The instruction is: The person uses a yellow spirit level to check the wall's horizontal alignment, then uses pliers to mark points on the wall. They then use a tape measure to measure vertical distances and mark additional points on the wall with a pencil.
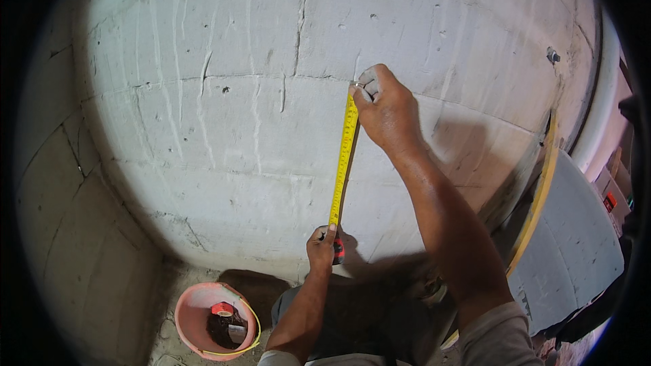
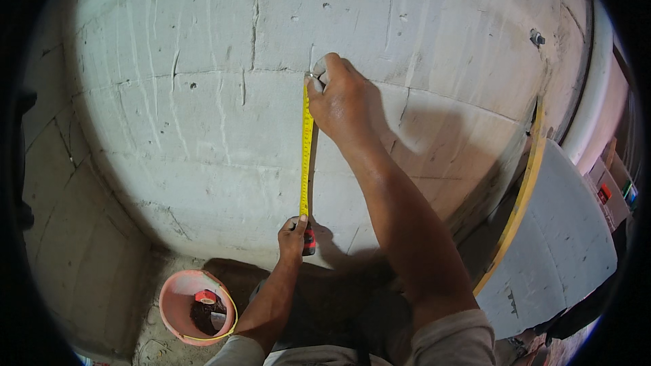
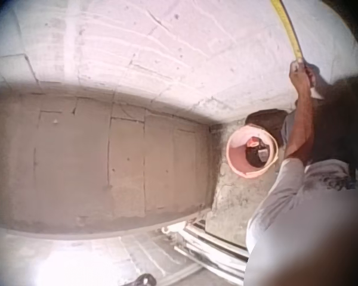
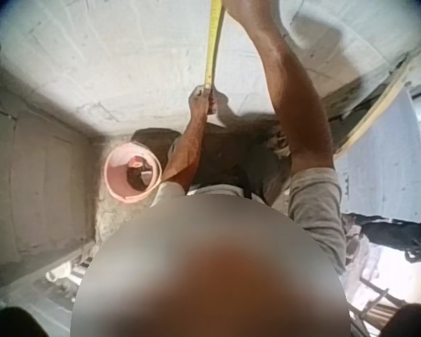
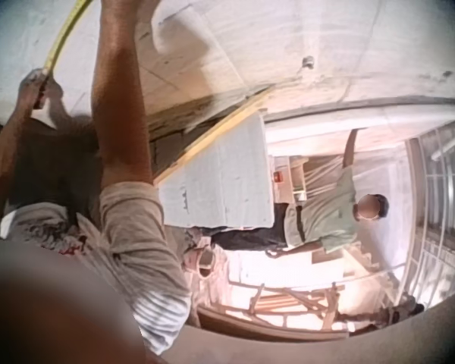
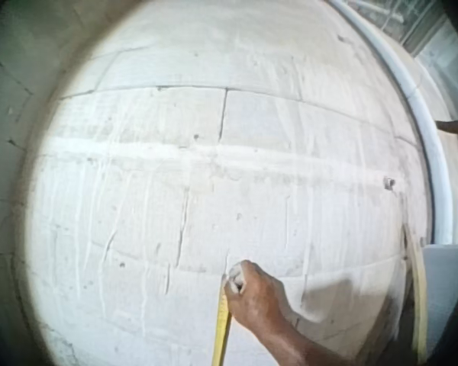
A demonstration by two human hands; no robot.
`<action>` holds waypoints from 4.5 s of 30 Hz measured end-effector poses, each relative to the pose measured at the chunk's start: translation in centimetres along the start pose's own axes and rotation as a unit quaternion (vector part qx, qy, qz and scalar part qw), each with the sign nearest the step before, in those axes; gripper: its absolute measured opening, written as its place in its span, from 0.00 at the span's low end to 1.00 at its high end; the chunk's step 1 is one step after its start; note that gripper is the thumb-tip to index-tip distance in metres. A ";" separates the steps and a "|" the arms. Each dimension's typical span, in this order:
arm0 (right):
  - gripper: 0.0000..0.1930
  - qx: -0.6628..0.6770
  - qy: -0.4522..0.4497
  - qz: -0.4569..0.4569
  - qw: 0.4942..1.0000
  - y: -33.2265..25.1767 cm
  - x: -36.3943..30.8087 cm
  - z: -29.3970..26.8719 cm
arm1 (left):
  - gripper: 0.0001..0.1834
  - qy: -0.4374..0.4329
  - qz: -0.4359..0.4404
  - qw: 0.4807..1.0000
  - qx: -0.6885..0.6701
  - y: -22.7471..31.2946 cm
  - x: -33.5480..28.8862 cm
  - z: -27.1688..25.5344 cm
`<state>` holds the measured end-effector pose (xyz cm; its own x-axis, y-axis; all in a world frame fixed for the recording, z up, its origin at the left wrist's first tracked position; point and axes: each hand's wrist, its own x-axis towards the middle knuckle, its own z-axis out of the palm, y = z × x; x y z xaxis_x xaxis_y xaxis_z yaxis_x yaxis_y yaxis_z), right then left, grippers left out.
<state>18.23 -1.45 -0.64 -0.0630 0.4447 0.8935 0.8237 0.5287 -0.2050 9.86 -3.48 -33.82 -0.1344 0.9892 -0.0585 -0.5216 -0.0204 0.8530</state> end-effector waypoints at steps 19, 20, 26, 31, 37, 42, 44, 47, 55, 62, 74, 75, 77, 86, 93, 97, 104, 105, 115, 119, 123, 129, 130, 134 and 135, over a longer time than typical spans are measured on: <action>0.09 0.009 0.016 -0.009 1.000 0.1 0.0 0.3 | 0.13 0.026 0.004 0.999 0.026 -0.8 0.6 0.2; 0.08 0.009 0.016 -0.011 1.000 0.1 0.0 0.4 | 0.13 0.026 0.000 0.999 0.020 -0.7 0.4 0.2; 0.08 -0.009 0.015 -0.008 1.000 0.1 0.0 0.4 | 0.14 0.029 0.014 0.999 0.010 -0.3 0.3 0.7; 0.08 0.010 0.025 -0.022 0.999 0.0 0.1 0.3 | 0.14 0.031 -0.001 0.999 0.006 -0.1 0.3 0.7; 0.09 0.037 0.025 -0.012 0.999 -0.1 -0.1 0.1 | 0.14 0.027 0.004 0.999 0.032 0.1 0.3 0.6; 0.12 0.074 0.037 -0.012 0.997 0.0 0.1 0.4 | 0.14 0.026 0.002 0.999 0.039 -0.1 0.5 0.5; 0.12 0.075 0.034 -0.018 0.996 0.2 0.1 0.4 | 0.15 0.023 0.002 0.999 0.034 -0.1 0.4 0.4; 0.09 0.047 0.024 -0.013 0.999 0.4 0.1 0.4 | 0.15 0.018 -0.001 0.999 0.027 -0.1 0.3 0.4; 0.09 0.048 0.020 -0.009 0.999 0.0 0.2 0.1 | 0.14 0.023 -0.012 1.000 0.012 0.2 0.4 0.5; 0.10 0.004 0.019 -0.012 1.000 -0.2 0.3 -0.2 | 0.14 0.009 -0.009 0.999 0.032 1.0 -0.1 -0.1; 0.09 -0.012 0.037 -0.026 0.999 0.7 -0.1 0.3 | 0.15 0.016 -0.025 0.998 0.051 0.9 0.5 -0.3; 0.09 -0.013 0.036 -0.021 0.999 0.7 -0.1 0.4 | 0.15 0.012 -0.012 0.998 0.059 0.9 0.4 -0.3; 0.09 -0.003 0.040 -0.014 0.999 0.5 -0.1 0.6 | 0.15 0.012 -0.016 0.999 0.045 1.0 0.3 0.0; 0.11 0.008 -0.010 0.066 0.998 -0.4 -0.2 0.4 | 0.16 0.016 -0.030 0.999 0.035 0.6 0.6 0.0; 0.11 0.011 0.012 0.056 0.998 -0.3 -0.2 0.9 | 0.17 0.013 -0.047 0.998 0.033 0.9 0.3 0.2; 0.11 0.030 0.006 0.066 0.997 -0.4 -0.4 1.0 | 0.18 0.015 -0.066 0.996 0.061 1.1 0.6 0.0; 0.17 0.040 -0.009 0.056 0.998 0.0 -1.4 0.7 | 0.19 0.003 -0.044 0.998 0.043 0.0 1.0 -0.1; 0.19 0.044 -0.008 0.055 0.998 -0.2 -1.7 0.7 | 0.19 0.010 -0.041 0.997 0.060 0.0 1.0 0.0; 0.30 0.116 -0.111 0.111 0.981 2.1 -18.1 -5.3 | 0.21 0.024 -0.033 0.992 0.122 0.5 0.7 0.0; 0.27 0.166 -0.168 0.310 0.921 5.3 -26.2 -7.3 | 0.19 0.034 -0.029 0.996 0.081 -0.3 1.4 -0.2; 0.20 0.141 -0.173 0.246 0.943 7.3 -34.2 -9.4 | 0.15 0.025 -0.022 0.997 0.063 -0.7 1.8 -0.2; 0.24 0.061 -0.307 0.392 0.865 5.8 -41.9 -11.5 | 0.15 0.014 -0.029 0.999 0.032 0.4 0.9 -0.3; 0.25 0.050 -0.323 0.394 0.859 5.2 -42.7 -11.7 | 0.15 0.014 -0.029 0.999 0.029 0.4 0.8 -0.3; 0.26 0.044 -0.387 0.452 0.803 2.9 -44.3 -11.9 | 0.15 0.013 -0.022 0.999 0.040 0.9 0.9 -0.4; 0.26 0.049 -0.399 0.437 0.805 2.3 -44.9 -12.0 | 0.15 0.026 -0.054 0.997 0.050 0.7 0.2 -0.7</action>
<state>29.66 -28.87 -36.42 0.1426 0.9796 -0.1418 0.7043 -0.2011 -0.6808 8.81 -3.37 -33.58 -0.1261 0.9760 -0.1777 -0.4489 0.1036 0.8876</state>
